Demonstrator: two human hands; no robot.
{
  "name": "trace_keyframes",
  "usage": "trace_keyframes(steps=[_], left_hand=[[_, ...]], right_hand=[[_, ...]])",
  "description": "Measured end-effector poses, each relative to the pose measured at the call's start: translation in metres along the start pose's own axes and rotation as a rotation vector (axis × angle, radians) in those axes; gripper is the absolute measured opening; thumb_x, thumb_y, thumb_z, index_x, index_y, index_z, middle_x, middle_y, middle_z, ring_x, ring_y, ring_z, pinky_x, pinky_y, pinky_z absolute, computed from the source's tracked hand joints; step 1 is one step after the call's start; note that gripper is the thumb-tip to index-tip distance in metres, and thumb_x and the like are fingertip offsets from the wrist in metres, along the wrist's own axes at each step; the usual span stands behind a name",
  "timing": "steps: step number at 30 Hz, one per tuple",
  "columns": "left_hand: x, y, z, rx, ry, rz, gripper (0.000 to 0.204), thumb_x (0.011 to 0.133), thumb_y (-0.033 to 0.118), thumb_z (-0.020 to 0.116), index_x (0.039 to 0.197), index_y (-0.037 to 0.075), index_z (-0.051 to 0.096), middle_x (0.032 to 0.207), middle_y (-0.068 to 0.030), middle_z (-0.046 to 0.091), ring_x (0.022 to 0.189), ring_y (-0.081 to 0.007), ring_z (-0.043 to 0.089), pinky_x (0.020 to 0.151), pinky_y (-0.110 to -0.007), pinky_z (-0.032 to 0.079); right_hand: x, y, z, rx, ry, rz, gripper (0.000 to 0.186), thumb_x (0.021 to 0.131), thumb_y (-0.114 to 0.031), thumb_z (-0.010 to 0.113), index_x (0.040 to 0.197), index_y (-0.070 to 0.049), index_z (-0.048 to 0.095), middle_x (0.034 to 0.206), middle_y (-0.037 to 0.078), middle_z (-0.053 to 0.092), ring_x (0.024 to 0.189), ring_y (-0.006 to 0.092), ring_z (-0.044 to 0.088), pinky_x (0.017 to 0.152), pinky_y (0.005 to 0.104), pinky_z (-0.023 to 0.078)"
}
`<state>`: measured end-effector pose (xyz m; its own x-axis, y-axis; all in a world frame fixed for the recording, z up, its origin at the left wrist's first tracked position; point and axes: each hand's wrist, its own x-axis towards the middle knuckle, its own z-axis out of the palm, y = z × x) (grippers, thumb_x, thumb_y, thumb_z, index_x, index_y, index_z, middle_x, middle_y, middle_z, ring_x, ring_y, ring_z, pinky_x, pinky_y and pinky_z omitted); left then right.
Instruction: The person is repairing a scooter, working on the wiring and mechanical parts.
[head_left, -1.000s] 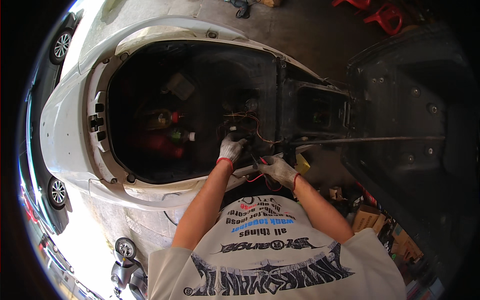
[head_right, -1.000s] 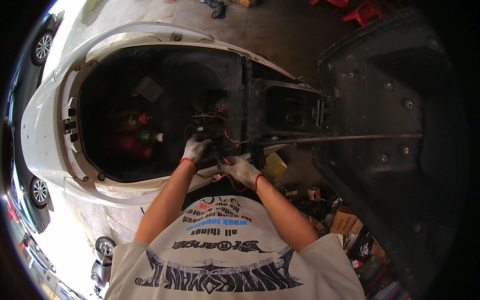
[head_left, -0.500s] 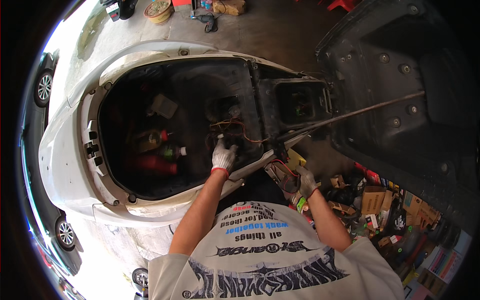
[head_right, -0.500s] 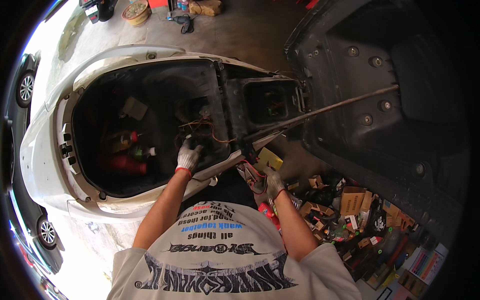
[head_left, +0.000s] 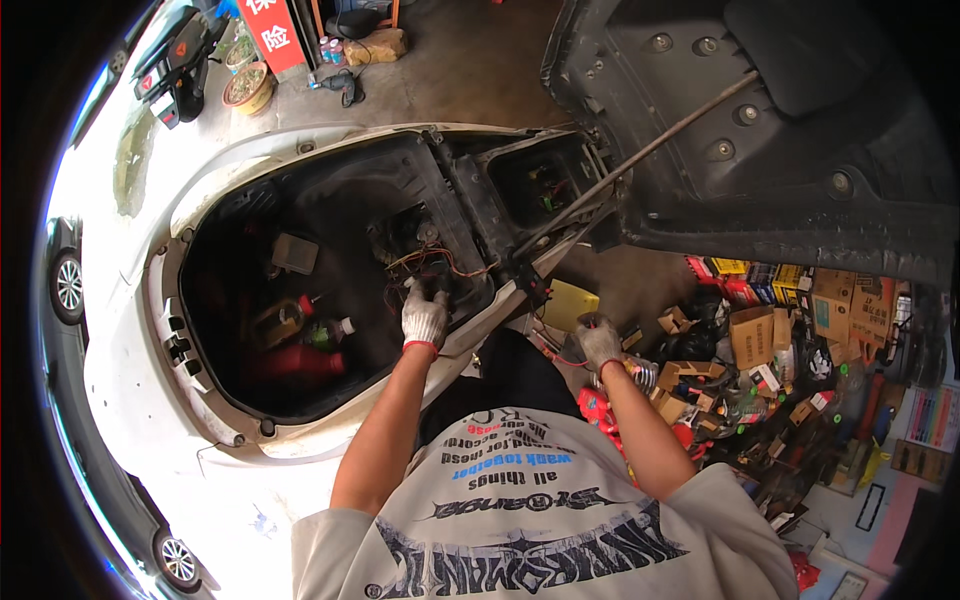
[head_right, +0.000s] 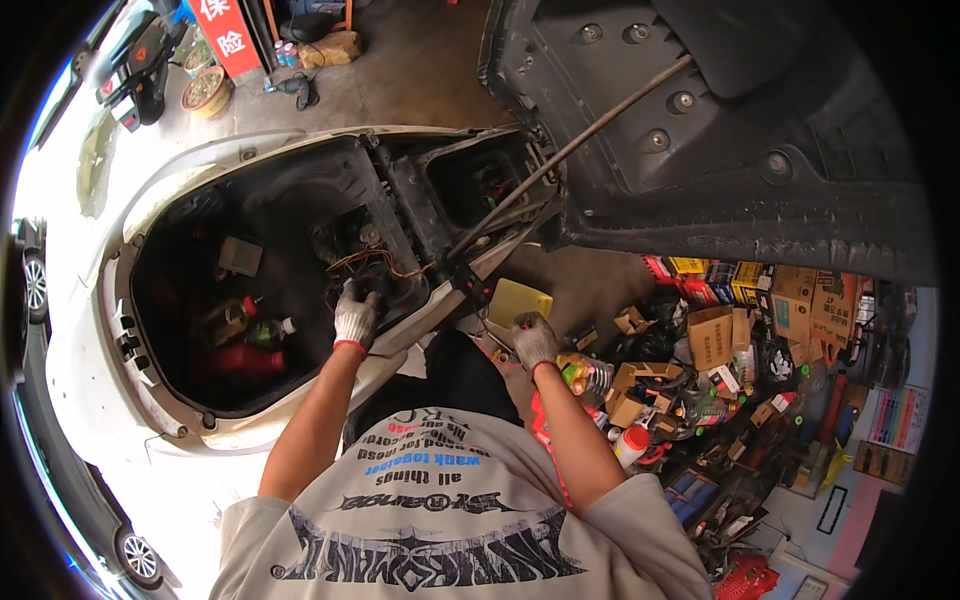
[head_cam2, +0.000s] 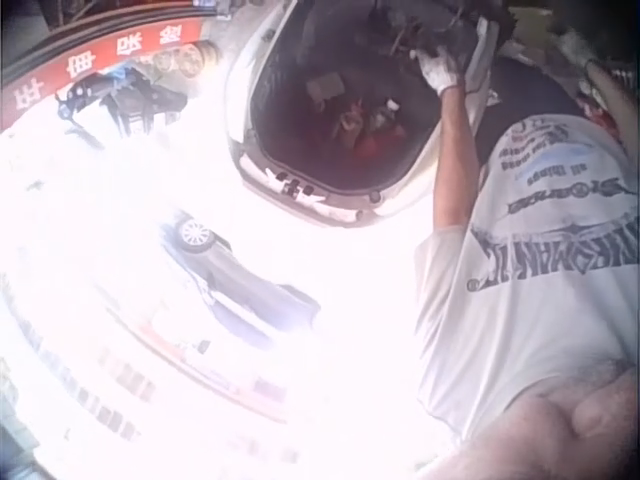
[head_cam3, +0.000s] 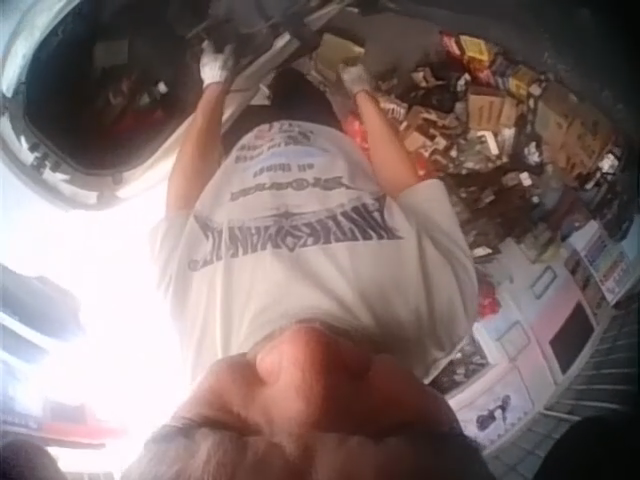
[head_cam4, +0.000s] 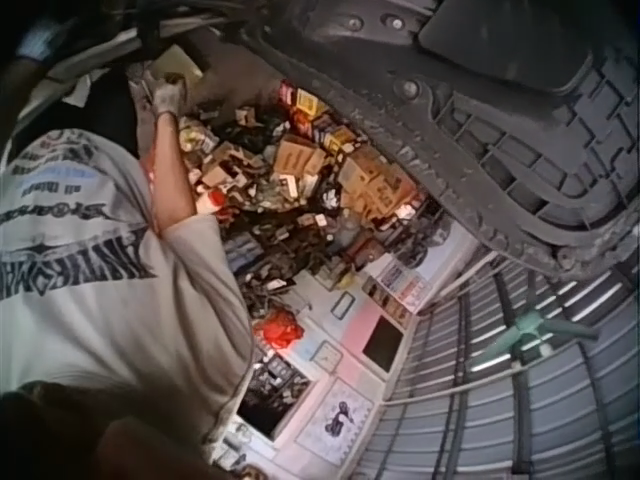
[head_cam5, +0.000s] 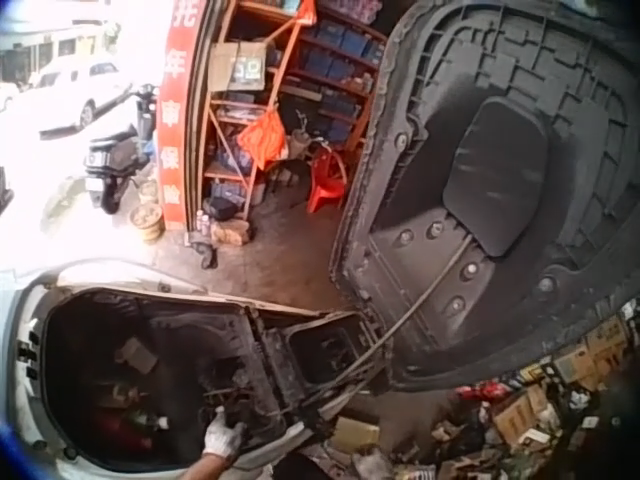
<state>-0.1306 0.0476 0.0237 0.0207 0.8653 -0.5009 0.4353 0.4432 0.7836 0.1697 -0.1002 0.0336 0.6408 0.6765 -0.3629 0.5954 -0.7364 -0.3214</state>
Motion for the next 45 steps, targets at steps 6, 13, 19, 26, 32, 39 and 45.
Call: trace_keyframes(steps=[6, 13, 19, 26, 32, 39, 45], left_hand=[[-0.017, -0.004, -0.006, 0.313, 0.074, 0.177, 0.037, 0.087, 0.022, 0.06, 0.121, 0.007, 0.057, 0.111, -0.0204, 0.065, 0.105, -0.0364, 0.062, 0.09, -0.043, 0.048], [-0.061, 0.0, -0.023, 0.572, 0.19, 0.256, 0.026, 0.091, 0.024, 0.054, 0.112, 0.01, 0.059, 0.099, -0.0218, 0.066, 0.094, -0.0406, 0.063, 0.081, -0.048, 0.05], [-0.069, 0.0, -0.02, 0.683, 0.251, 0.202, 0.025, 0.093, 0.031, 0.054, 0.104, 0.01, 0.062, 0.094, -0.0205, 0.067, 0.09, -0.0398, 0.064, 0.077, -0.049, 0.05], [-0.073, 0.009, -0.007, 0.749, 0.326, 0.14, 0.025, 0.092, 0.03, 0.055, 0.103, 0.009, 0.063, 0.094, -0.0203, 0.067, 0.09, -0.0394, 0.064, 0.079, -0.049, 0.05], [-0.068, 0.006, -0.002, 0.773, 0.371, 0.081, 0.02, 0.084, 0.017, 0.059, 0.102, 0.012, 0.064, 0.097, -0.0164, 0.068, 0.093, -0.0371, 0.064, 0.082, -0.047, 0.051], [-0.064, 0.004, 0.006, 0.867, 0.437, 0.049, 0.02, 0.086, 0.021, 0.057, 0.102, 0.011, 0.064, 0.092, -0.0157, 0.068, 0.089, -0.0337, 0.067, 0.078, -0.045, 0.052], [-0.062, 0.022, 0.011, 0.854, 0.461, 0.017, 0.021, 0.086, 0.025, 0.059, 0.102, 0.012, 0.064, 0.09, -0.0125, 0.069, 0.085, -0.0319, 0.067, 0.072, -0.045, 0.054]], right_hand=[[0.026, -0.051, 0.004, -0.07, -0.099, -0.224, 0.038, 0.085, -0.035, 0.06, 0.109, -0.006, 0.064, 0.106, 0.022, 0.066, 0.104, 0.0365, 0.062, 0.089, 0.0422, 0.049], [0.054, -0.099, 0.016, -0.3, -0.274, -0.359, 0.078, 0.085, -0.048, 0.06, 0.141, 0.001, 0.036, 0.129, 0.025, 0.055, 0.119, 0.0386, 0.054, 0.101, 0.042, 0.044], [0.062, -0.114, 0.025, -0.424, -0.414, -0.46, 0.081, 0.089, -0.054, 0.052, 0.145, 0.0, 0.03, 0.137, 0.026, 0.047, 0.125, 0.0346, 0.051, 0.102, 0.0421, 0.043], [0.076, -0.104, 0.026, -0.409, -0.499, -0.45, 0.085, 0.089, -0.057, 0.05, 0.145, 0.003, 0.027, 0.141, 0.026, 0.042, 0.128, 0.0358, 0.048, 0.103, 0.0426, 0.042], [0.081, -0.104, 0.029, -0.423, -0.503, -0.52, 0.092, 0.087, -0.059, 0.052, 0.144, 0.008, 0.024, 0.143, 0.027, 0.04, 0.131, 0.0351, 0.046, 0.104, 0.0421, 0.041], [0.083, -0.108, 0.028, -0.49, -0.522, -0.614, 0.086, 0.086, -0.052, 0.058, 0.139, 0.01, 0.029, 0.132, 0.029, 0.051, 0.121, 0.0377, 0.053, 0.099, 0.0437, 0.045], [0.086, -0.103, 0.029, -0.512, -0.514, -0.621, 0.075, 0.087, -0.05, 0.057, 0.131, 0.008, 0.038, 0.124, 0.028, 0.056, 0.116, 0.0371, 0.057, 0.096, 0.0429, 0.047]])
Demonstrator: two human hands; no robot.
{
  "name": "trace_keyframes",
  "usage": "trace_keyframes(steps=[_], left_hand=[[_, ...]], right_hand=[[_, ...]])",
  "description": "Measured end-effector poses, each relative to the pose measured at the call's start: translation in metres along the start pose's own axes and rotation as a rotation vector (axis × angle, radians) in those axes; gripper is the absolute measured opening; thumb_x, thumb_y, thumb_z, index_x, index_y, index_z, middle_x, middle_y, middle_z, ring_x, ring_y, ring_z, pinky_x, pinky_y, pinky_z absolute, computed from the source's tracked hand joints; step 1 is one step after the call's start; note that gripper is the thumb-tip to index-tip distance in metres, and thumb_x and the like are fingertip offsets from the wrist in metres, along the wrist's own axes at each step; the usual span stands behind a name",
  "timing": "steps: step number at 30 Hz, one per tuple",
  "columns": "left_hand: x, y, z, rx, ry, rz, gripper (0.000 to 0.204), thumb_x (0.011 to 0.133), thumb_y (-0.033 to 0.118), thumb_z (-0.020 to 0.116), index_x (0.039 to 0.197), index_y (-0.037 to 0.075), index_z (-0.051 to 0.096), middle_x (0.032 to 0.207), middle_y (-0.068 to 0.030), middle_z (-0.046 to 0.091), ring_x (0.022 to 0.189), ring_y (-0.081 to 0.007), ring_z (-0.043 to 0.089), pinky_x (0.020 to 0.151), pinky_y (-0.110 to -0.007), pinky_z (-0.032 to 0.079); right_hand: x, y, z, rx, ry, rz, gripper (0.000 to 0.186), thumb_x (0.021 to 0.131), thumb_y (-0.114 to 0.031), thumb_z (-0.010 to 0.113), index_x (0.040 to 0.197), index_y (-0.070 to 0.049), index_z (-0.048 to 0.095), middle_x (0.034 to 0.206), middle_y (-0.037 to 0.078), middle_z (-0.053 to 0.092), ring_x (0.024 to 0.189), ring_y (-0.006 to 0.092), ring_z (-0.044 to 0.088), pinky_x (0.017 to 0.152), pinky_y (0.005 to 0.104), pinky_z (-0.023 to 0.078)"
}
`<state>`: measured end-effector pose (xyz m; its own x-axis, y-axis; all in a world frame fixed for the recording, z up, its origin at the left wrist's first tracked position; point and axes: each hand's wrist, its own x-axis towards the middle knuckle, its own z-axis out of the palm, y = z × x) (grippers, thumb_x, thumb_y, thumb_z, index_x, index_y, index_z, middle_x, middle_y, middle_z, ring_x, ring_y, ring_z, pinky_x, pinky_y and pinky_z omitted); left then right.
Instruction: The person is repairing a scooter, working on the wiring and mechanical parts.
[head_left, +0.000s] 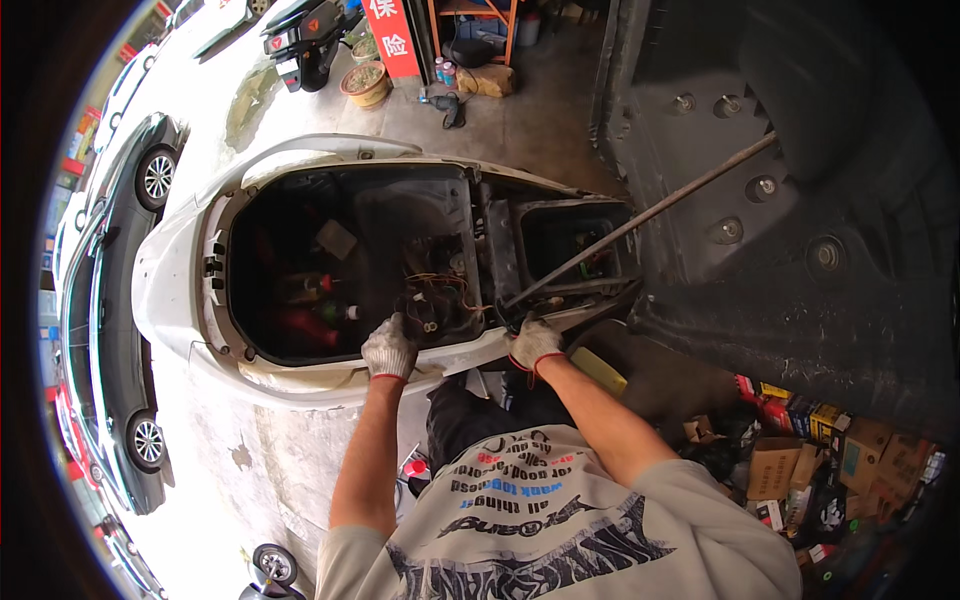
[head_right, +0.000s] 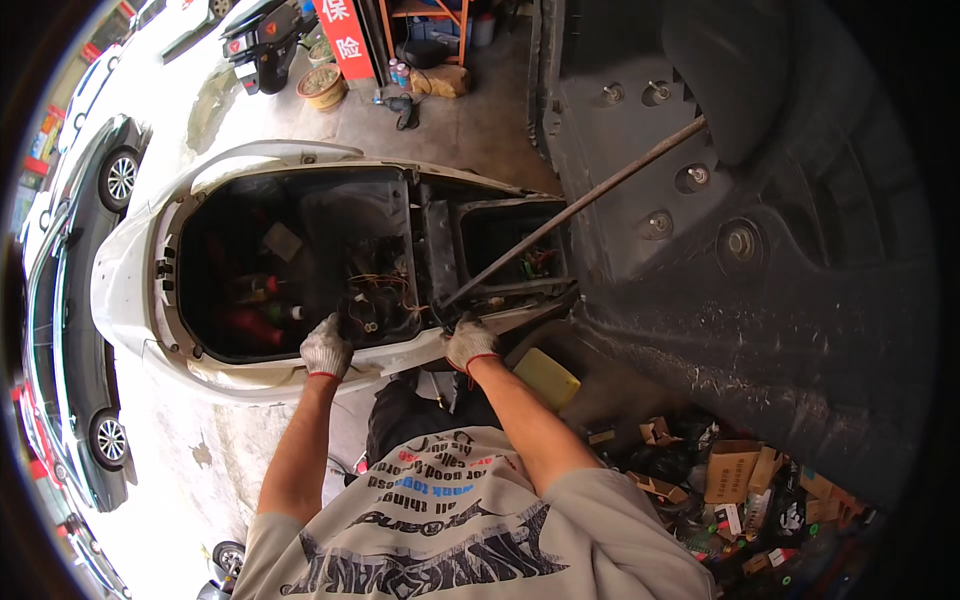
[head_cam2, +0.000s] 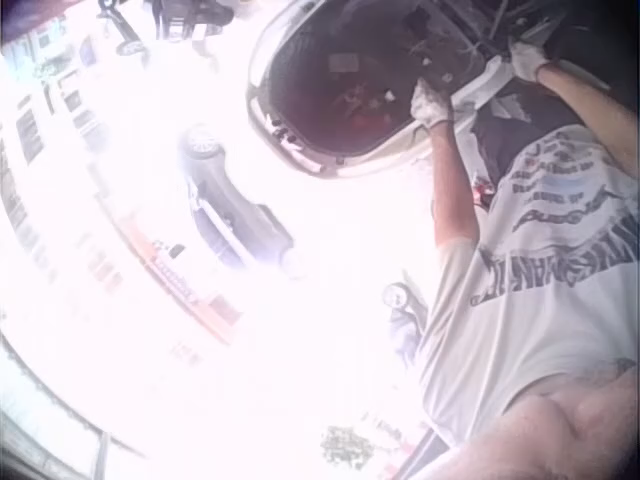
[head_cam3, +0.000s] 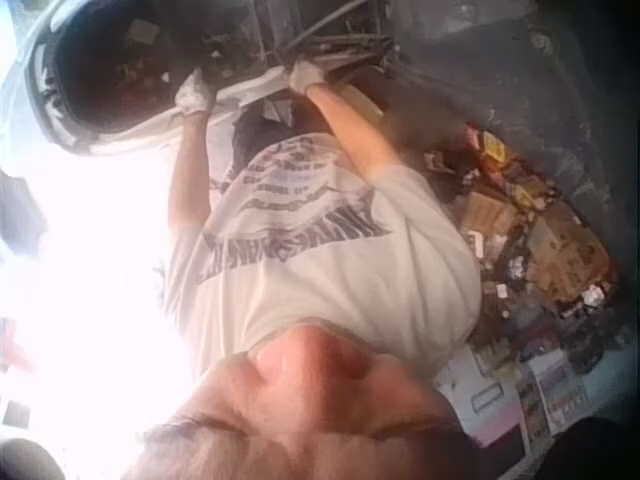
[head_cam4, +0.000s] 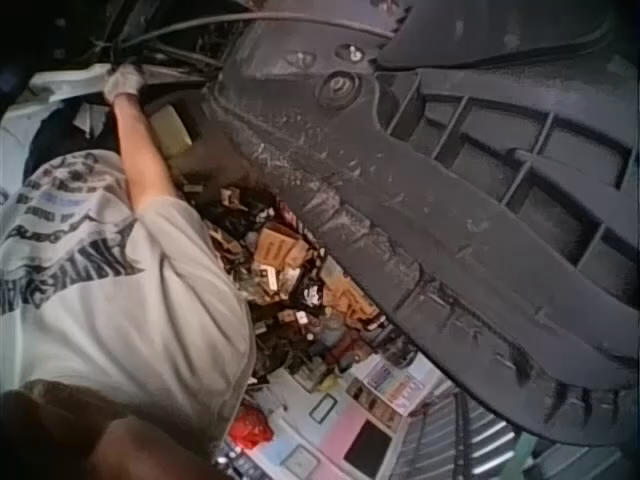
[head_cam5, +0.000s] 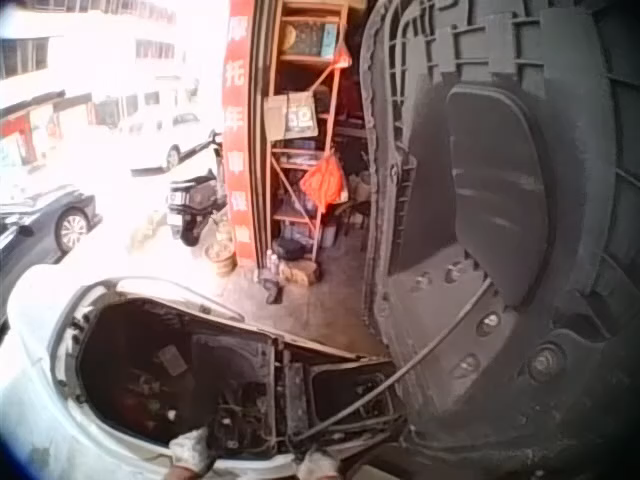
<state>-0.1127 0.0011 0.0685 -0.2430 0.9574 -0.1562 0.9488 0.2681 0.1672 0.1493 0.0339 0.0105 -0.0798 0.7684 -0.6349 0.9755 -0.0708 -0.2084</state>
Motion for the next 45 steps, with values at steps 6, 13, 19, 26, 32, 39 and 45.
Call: trace_keyframes(steps=[6, 13, 19, 26, 32, 39, 45], left_hand=[[0.004, -0.005, 0.008, 0.003, 0.001, -0.006, 0.02, 0.085, 0.027, 0.061, 0.1, 0.013, 0.063, 0.085, -0.0106, 0.068, 0.081, -0.0309, 0.068, 0.068, -0.044, 0.054], [0.009, -0.009, 0.002, -0.097, -0.035, 0.052, 0.022, 0.078, 0.014, 0.062, 0.1, 0.013, 0.063, 0.086, -0.0101, 0.067, 0.081, -0.031, 0.067, 0.067, -0.045, 0.054], [0.01, -0.015, 0.001, -0.167, -0.024, 0.162, 0.018, 0.079, 0.015, 0.059, 0.096, 0.013, 0.063, 0.084, -0.0088, 0.066, 0.078, -0.0296, 0.067, 0.065, -0.044, 0.054], [0.012, -0.016, -0.002, -0.198, -0.047, 0.22, 0.016, 0.08, 0.015, 0.058, 0.096, 0.013, 0.064, 0.085, -0.009, 0.066, 0.079, -0.0293, 0.067, 0.066, -0.043, 0.054], [0.009, -0.018, 0.003, -0.139, -0.037, 0.214, 0.017, 0.081, 0.014, 0.057, 0.097, 0.013, 0.064, 0.086, -0.0091, 0.067, 0.081, -0.0294, 0.067, 0.068, -0.043, 0.054], [0.005, -0.012, 0.003, -0.116, -0.036, 0.141, 0.021, 0.076, 0.015, 0.063, 0.096, 0.013, 0.063, 0.09, -0.0097, 0.068, 0.084, -0.031, 0.067, 0.071, -0.044, 0.054], [0.003, -0.009, 0.009, -0.051, -0.027, 0.058, 0.017, 0.079, 0.019, 0.062, 0.094, 0.012, 0.063, 0.087, -0.0107, 0.069, 0.083, -0.0321, 0.068, 0.07, -0.045, 0.054]], right_hand=[[-0.011, -0.003, -0.013, -0.073, -0.099, 0.04, 0.07, 0.09, -0.05, 0.053, 0.13, 0.006, 0.04, 0.127, 0.025, 0.056, 0.118, 0.0341, 0.057, 0.094, 0.0425, 0.048], [-0.037, 0.014, 0.004, -0.022, -0.143, 0.211, 0.08, 0.085, -0.058, 0.054, 0.131, 0.007, 0.041, 0.126, 0.027, 0.056, 0.118, 0.0369, 0.056, 0.097, 0.0427, 0.047], [-0.056, 0.055, 0.036, 0.315, -0.082, 0.587, 0.073, 0.078, -0.054, 0.061, 0.119, 0.006, 0.055, 0.119, 0.031, 0.059, 0.116, 0.0401, 0.057, 0.098, 0.0416, 0.045], [-0.075, 0.068, 0.047, 0.366, -0.088, 0.669, 0.071, 0.079, -0.055, 0.06, 0.12, 0.003, 0.056, 0.12, 0.03, 0.058, 0.117, 0.0398, 0.056, 0.099, 0.0427, 0.044], [-0.083, 0.058, 0.037, 0.363, -0.08, 0.637, 0.07, 0.08, -0.056, 0.058, 0.117, 0.004, 0.058, 0.115, 0.03, 0.061, 0.114, 0.0416, 0.057, 0.097, 0.0433, 0.045], [-0.09, 0.109, 0.054, 0.385, -0.009, 0.581, 0.064, 0.081, -0.053, 0.057, 0.111, 0.003, 0.062, 0.111, 0.031, 0.062, 0.111, 0.0411, 0.059, 0.094, 0.0437, 0.047], [-0.101, 0.165, 0.075, 0.416, 0.022, 0.558, 0.054, 0.081, -0.049, 0.057, 0.106, -0.002, 0.067, 0.107, 0.027, 0.065, 0.108, 0.0383, 0.062, 0.09, 0.0426, 0.048]])
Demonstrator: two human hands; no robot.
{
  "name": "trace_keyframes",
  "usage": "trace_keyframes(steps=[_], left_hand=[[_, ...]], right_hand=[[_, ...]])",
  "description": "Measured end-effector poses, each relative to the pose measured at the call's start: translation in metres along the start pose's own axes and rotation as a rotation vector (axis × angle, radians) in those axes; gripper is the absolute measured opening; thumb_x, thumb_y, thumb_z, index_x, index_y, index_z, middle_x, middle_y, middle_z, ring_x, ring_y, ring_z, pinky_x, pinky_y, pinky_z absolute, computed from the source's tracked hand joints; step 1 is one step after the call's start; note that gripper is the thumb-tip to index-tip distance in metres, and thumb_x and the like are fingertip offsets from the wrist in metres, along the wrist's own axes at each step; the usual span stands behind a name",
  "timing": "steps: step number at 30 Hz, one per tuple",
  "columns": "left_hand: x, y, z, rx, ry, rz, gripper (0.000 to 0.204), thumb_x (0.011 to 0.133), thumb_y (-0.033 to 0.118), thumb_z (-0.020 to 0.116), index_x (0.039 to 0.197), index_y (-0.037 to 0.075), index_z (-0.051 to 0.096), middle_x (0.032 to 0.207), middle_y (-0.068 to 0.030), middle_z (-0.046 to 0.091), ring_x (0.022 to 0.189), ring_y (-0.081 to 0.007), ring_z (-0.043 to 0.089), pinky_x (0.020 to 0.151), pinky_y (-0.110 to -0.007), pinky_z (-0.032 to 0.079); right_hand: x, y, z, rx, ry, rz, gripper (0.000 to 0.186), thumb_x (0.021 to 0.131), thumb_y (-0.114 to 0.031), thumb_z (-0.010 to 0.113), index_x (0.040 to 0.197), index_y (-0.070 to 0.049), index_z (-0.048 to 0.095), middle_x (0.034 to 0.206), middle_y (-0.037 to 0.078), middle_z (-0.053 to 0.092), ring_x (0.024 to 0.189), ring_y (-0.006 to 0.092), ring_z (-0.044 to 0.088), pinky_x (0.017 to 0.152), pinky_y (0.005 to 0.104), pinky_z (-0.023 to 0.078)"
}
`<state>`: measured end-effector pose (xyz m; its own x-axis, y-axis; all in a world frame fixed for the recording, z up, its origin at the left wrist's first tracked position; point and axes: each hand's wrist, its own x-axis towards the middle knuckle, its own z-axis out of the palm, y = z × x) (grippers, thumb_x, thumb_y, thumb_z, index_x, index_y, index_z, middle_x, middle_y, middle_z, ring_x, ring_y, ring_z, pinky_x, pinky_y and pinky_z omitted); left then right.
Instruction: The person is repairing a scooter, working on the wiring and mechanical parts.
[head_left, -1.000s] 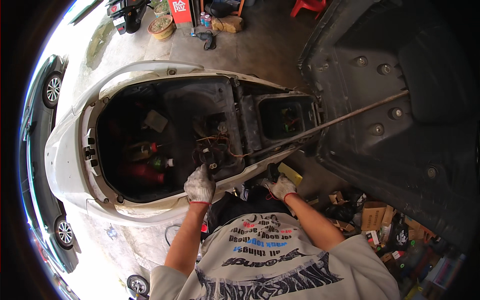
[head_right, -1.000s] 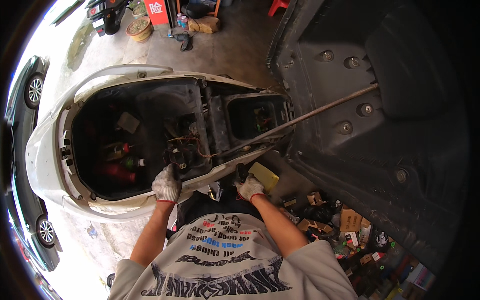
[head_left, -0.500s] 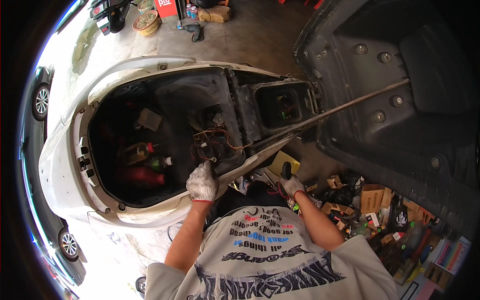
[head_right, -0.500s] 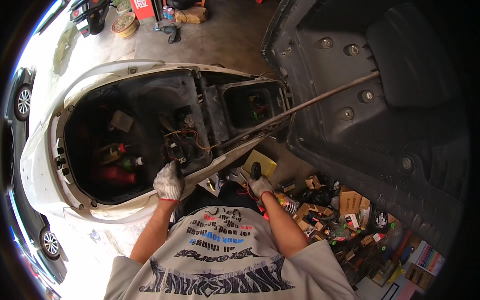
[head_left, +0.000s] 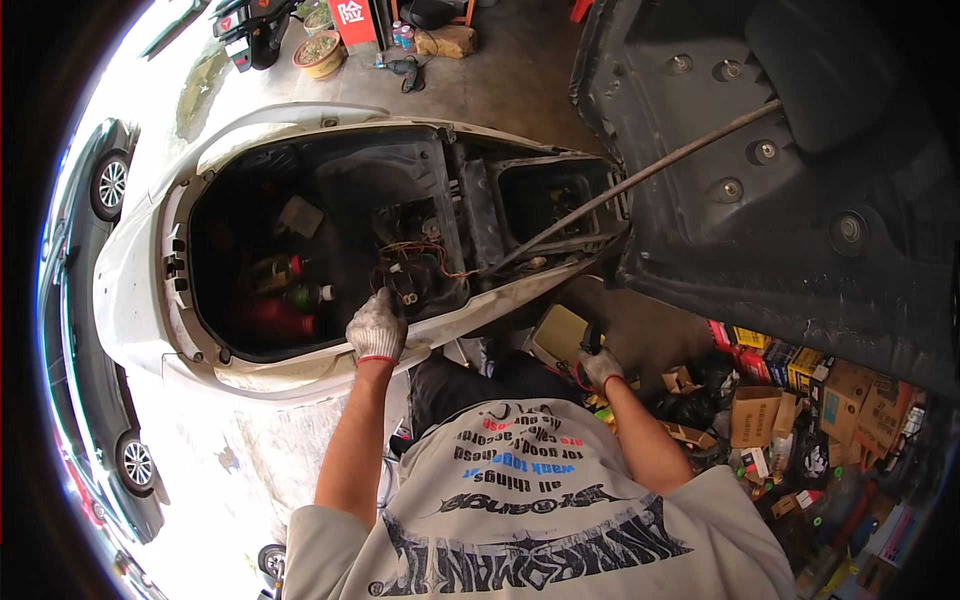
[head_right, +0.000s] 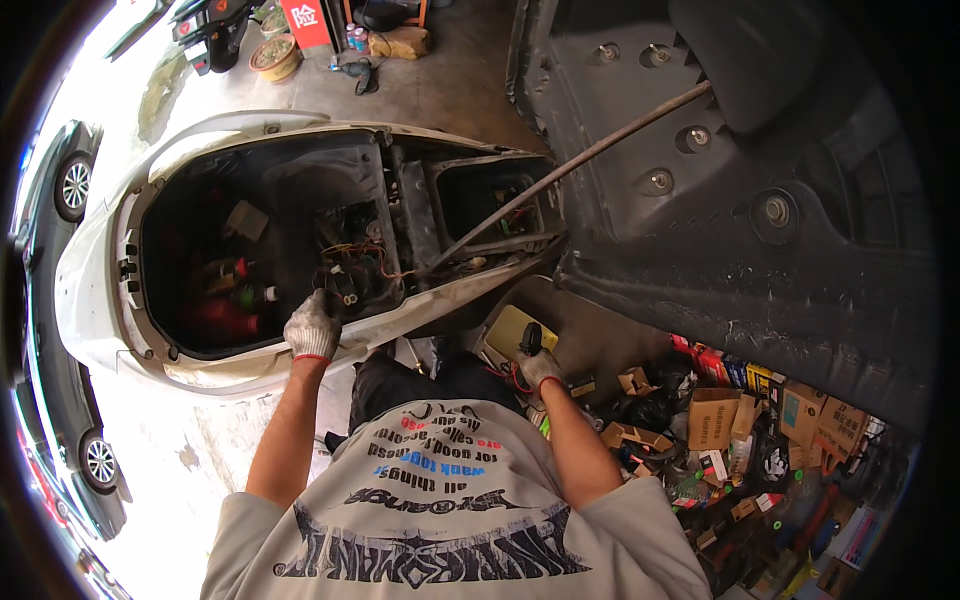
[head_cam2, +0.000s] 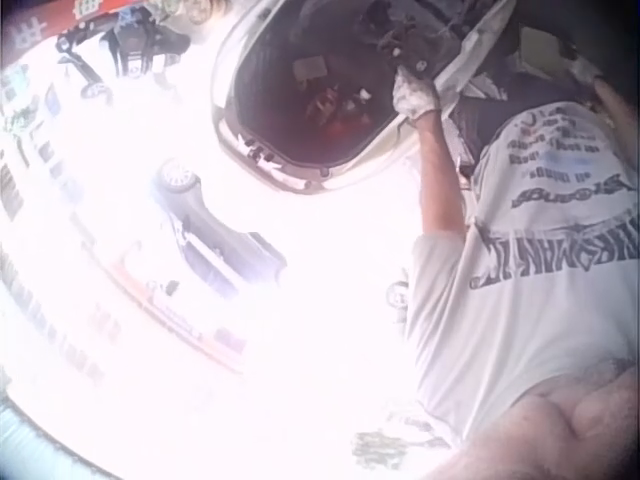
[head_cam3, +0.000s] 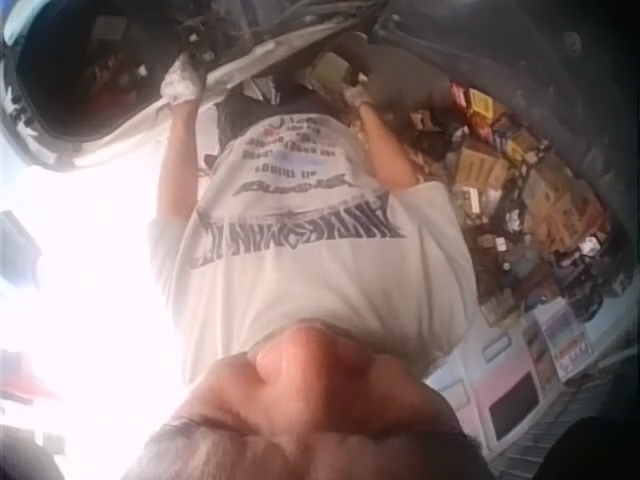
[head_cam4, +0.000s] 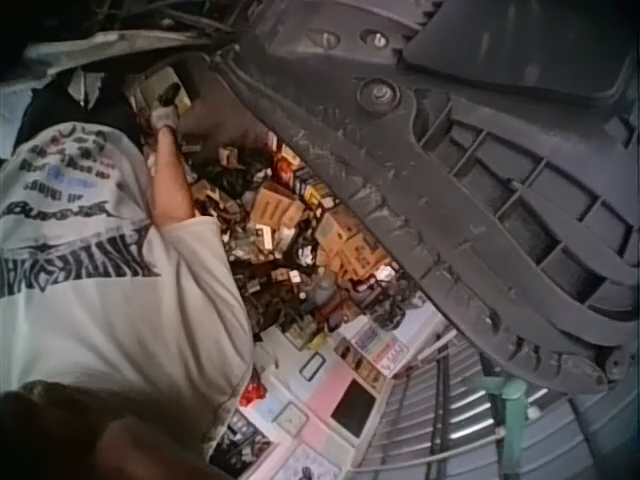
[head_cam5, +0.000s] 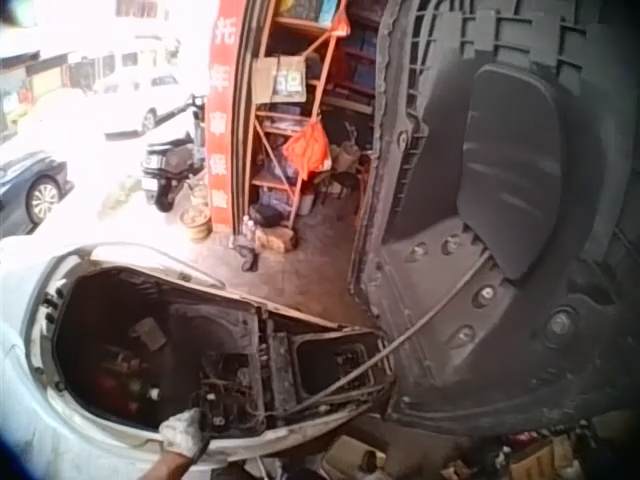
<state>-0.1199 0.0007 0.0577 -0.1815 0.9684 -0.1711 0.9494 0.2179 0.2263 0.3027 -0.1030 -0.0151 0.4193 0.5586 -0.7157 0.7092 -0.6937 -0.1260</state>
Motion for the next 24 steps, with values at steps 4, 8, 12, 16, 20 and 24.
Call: trace_keyframes(steps=[4, 8, 12, 16, 20, 24], left_hand=[[-0.003, 0.003, 0.001, 0.021, 0.029, -0.022, 0.018, 0.086, 0.027, 0.061, 0.095, 0.012, 0.063, 0.086, -0.0116, 0.069, 0.083, -0.0328, 0.068, 0.07, -0.046, 0.053], [-0.002, 0.01, 0.0, 0.05, 0.036, -0.065, 0.021, 0.088, 0.031, 0.06, 0.095, 0.012, 0.063, 0.087, -0.0121, 0.069, 0.083, -0.0331, 0.068, 0.07, -0.047, 0.053], [-0.002, 0.011, 0.002, 0.084, 0.063, -0.106, 0.023, 0.088, 0.033, 0.059, 0.095, 0.012, 0.063, 0.086, -0.012, 0.069, 0.083, -0.0328, 0.068, 0.07, -0.047, 0.053], [0.001, 0.016, 0.004, 0.12, 0.106, -0.119, 0.022, 0.087, 0.033, 0.059, 0.095, 0.013, 0.063, 0.083, -0.011, 0.069, 0.079, -0.0314, 0.068, 0.066, -0.046, 0.054], [-0.003, 0.008, 0.01, 0.088, 0.19, -0.092, 0.02, 0.084, 0.031, 0.062, 0.094, 0.013, 0.063, 0.079, -0.01, 0.068, 0.073, -0.0312, 0.068, 0.062, -0.045, 0.054], [-0.003, 0.003, 0.012, 0.092, 0.156, -0.123, 0.019, 0.083, 0.03, 0.063, 0.091, 0.013, 0.062, 0.077, -0.0094, 0.067, 0.072, -0.0313, 0.068, 0.061, -0.046, 0.053]], right_hand=[[0.013, 0.038, -0.002, 0.034, -0.042, 0.013, 0.051, 0.08, -0.046, 0.058, 0.103, -0.002, 0.068, 0.102, 0.024, 0.068, 0.103, 0.0357, 0.065, 0.086, 0.0418, 0.049], [0.025, 0.075, 0.004, 0.002, -0.068, 0.038, 0.05, 0.08, -0.047, 0.058, 0.103, -0.003, 0.069, 0.101, 0.022, 0.069, 0.099, 0.0348, 0.066, 0.083, 0.042, 0.049], [0.017, 0.092, 0.002, -0.099, -0.064, -0.033, 0.054, 0.083, -0.053, 0.054, 0.105, -0.005, 0.07, 0.095, 0.02, 0.07, 0.092, 0.034, 0.068, 0.082, 0.0413, 0.05], [0.015, 0.105, 0.003, -0.124, -0.134, 0.01, 0.053, 0.082, -0.052, 0.055, 0.101, -0.006, 0.072, 0.092, 0.02, 0.07, 0.092, 0.0337, 0.068, 0.08, 0.0412, 0.05], [0.004, 0.092, -0.01, -0.148, -0.247, 0.034, 0.06, 0.081, -0.054, 0.06, 0.102, 0.001, 0.07, 0.094, 0.023, 0.07, 0.095, 0.0337, 0.068, 0.081, 0.0397, 0.05], [0.022, 0.115, 0.005, -0.244, -0.212, -0.033, 0.064, 0.079, -0.058, 0.063, 0.101, 0.002, 0.07, 0.094, 0.02, 0.07, 0.091, 0.0307, 0.068, 0.078, 0.0386, 0.05]])
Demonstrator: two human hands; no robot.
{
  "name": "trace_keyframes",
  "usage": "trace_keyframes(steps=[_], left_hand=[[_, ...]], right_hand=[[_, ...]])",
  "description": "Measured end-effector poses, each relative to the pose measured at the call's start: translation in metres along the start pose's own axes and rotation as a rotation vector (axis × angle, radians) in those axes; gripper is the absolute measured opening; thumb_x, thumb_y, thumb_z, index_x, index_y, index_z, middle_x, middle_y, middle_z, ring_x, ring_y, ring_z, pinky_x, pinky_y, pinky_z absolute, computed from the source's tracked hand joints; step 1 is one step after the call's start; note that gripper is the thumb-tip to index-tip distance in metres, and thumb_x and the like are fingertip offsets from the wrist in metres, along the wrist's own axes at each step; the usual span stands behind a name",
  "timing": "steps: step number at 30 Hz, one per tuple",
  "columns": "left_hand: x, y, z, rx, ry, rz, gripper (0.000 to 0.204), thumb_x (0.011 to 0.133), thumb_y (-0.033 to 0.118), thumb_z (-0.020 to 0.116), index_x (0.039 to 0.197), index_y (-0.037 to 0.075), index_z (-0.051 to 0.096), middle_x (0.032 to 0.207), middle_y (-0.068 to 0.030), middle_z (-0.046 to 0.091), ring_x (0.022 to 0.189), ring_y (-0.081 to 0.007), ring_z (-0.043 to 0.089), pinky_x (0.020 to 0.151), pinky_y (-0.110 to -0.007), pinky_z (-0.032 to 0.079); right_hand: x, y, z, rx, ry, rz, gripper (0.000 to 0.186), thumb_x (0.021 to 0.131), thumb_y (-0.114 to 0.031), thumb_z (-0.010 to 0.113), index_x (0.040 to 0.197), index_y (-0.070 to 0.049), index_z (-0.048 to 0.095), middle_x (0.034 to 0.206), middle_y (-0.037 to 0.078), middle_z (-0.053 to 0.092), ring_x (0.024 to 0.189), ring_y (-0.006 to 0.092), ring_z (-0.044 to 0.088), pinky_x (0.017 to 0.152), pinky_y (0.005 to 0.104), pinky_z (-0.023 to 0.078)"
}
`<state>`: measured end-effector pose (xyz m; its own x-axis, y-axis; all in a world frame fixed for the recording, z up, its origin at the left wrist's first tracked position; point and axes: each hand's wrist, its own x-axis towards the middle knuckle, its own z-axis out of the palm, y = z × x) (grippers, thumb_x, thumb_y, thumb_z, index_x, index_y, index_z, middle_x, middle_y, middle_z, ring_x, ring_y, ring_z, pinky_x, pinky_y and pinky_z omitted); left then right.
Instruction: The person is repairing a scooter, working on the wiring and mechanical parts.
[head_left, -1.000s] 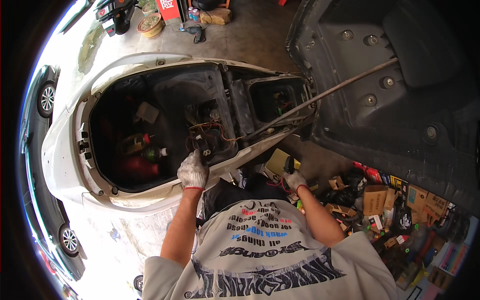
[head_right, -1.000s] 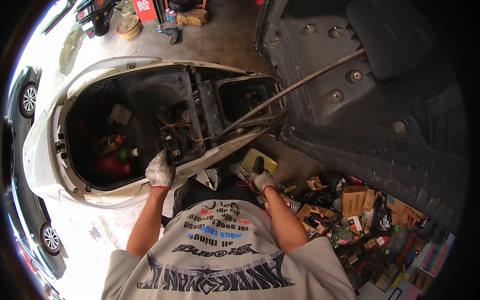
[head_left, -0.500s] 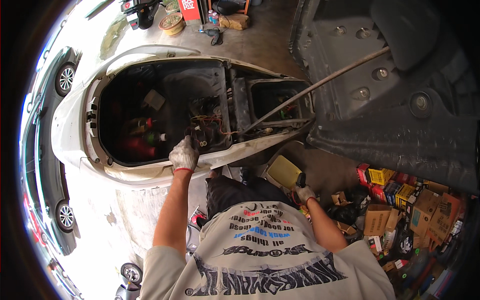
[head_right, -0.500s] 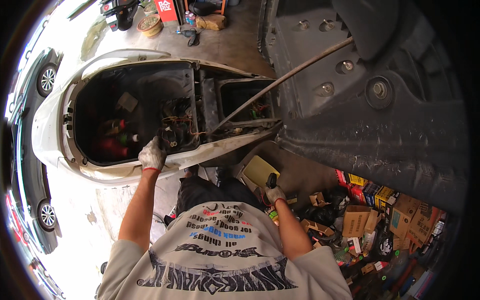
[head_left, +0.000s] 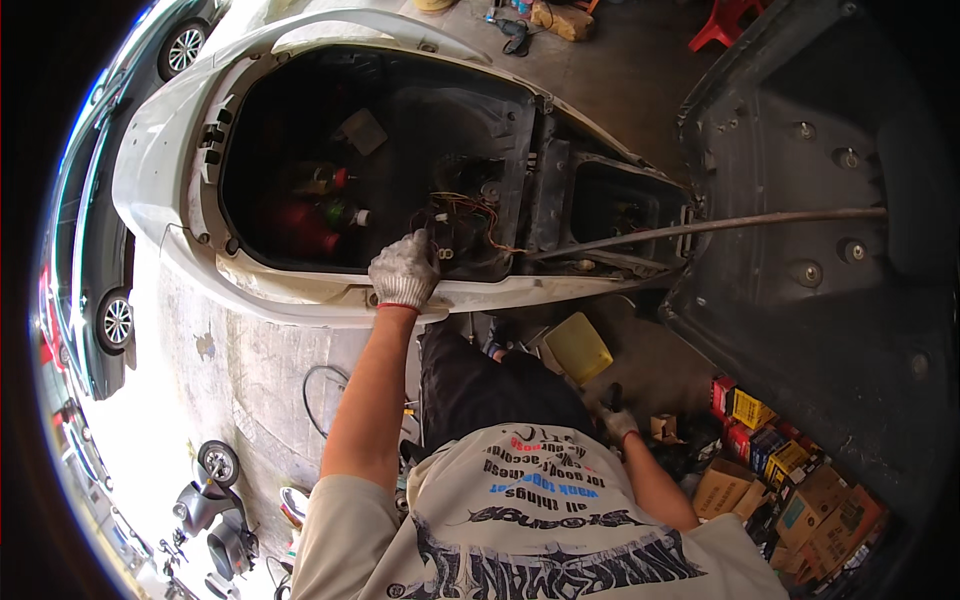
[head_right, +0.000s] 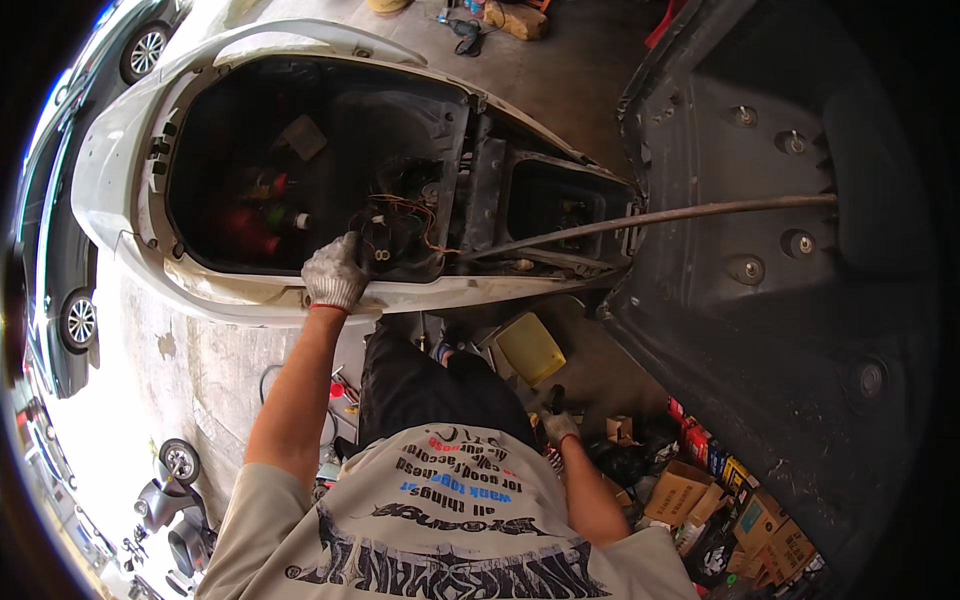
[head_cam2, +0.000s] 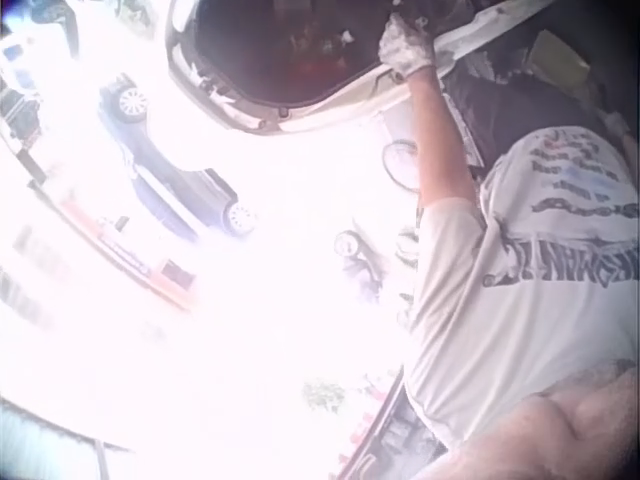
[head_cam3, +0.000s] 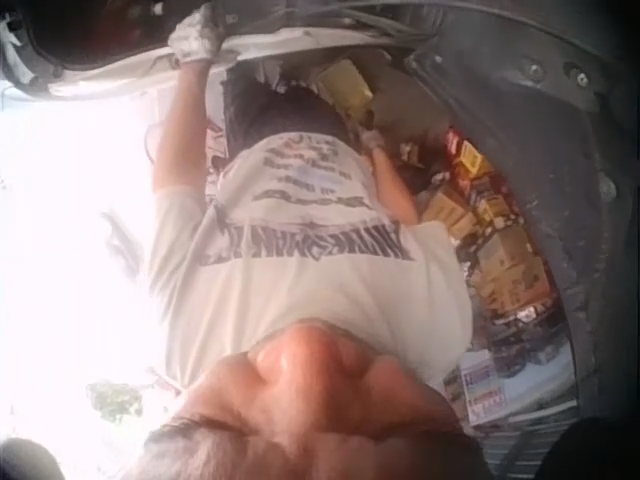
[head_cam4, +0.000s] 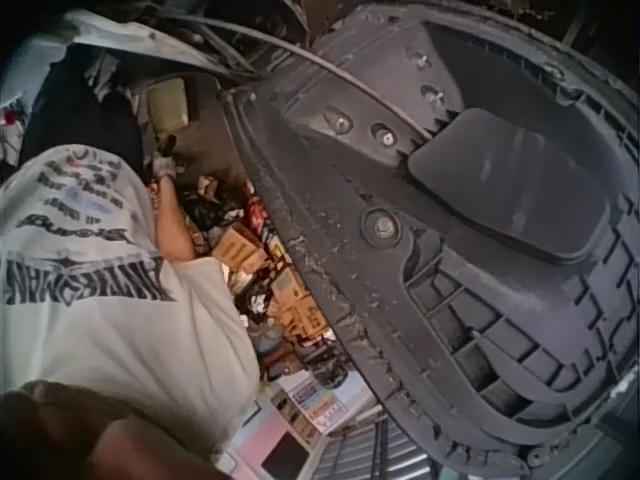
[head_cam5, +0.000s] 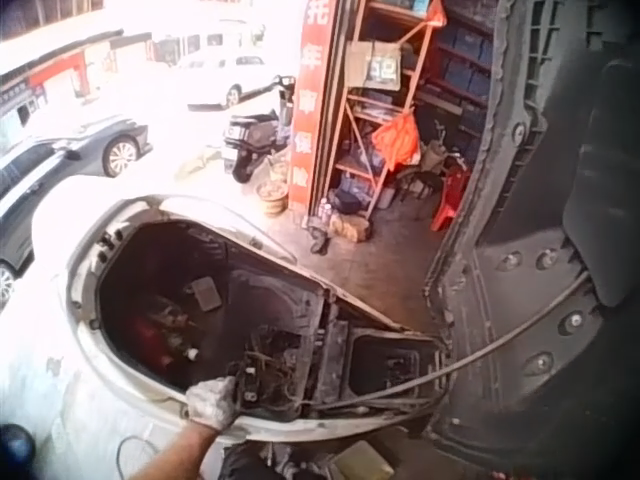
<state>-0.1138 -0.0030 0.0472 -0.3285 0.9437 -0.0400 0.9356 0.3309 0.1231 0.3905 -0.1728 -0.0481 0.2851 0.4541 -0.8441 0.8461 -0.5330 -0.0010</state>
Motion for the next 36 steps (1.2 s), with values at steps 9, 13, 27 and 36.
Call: trace_keyframes(steps=[9, 13, 27, 36], left_hand=[[0.009, 0.001, -0.003, -0.064, -0.046, 0.016, 0.016, 0.082, 0.027, 0.063, 0.094, 0.016, 0.063, 0.079, -0.0078, 0.067, 0.073, -0.0299, 0.067, 0.062, -0.045, 0.053], [0.006, -0.006, -0.003, -0.137, -0.046, -0.001, 0.015, 0.082, 0.024, 0.063, 0.095, 0.016, 0.063, 0.08, -0.0076, 0.067, 0.075, -0.03, 0.068, 0.063, -0.045, 0.053], [0.009, -0.013, 0.005, -0.259, -0.027, 0.084, 0.012, 0.077, 0.019, 0.064, 0.087, 0.014, 0.06, 0.079, -0.0075, 0.066, 0.075, -0.0291, 0.068, 0.063, -0.044, 0.054], [0.012, -0.008, 0.001, -0.201, -0.133, 0.102, 0.013, 0.083, 0.023, 0.06, 0.092, 0.014, 0.062, 0.081, -0.0081, 0.067, 0.077, -0.0298, 0.068, 0.064, -0.045, 0.054]], right_hand=[[0.029, 0.001, -0.002, 0.008, -0.19, 0.063, 0.067, 0.079, -0.061, 0.058, 0.107, -0.001, 0.069, 0.104, 0.026, 0.067, 0.104, 0.0393, 0.064, 0.087, 0.0426, 0.048], [-0.006, -0.065, -0.024, 0.003, -0.224, 0.06, 0.059, 0.081, -0.053, 0.06, 0.104, 0.0, 0.07, 0.091, 0.021, 0.069, 0.093, 0.032, 0.068, 0.078, 0.0404, 0.049], [-0.051, -0.058, 0.042, 0.094, 0.002, 0.063, 0.046, 0.082, -0.043, 0.066, 0.1, -0.001, 0.07, 0.085, 0.01, 0.068, 0.078, 0.0197, 0.064, 0.071, 0.0341, 0.048], [-0.065, -0.025, 0.104, 0.087, 0.141, 0.055, 0.052, 0.078, -0.039, 0.066, 0.111, 0.001, 0.065, 0.101, 0.019, 0.067, 0.096, 0.0286, 0.064, 0.084, 0.0376, 0.047]])
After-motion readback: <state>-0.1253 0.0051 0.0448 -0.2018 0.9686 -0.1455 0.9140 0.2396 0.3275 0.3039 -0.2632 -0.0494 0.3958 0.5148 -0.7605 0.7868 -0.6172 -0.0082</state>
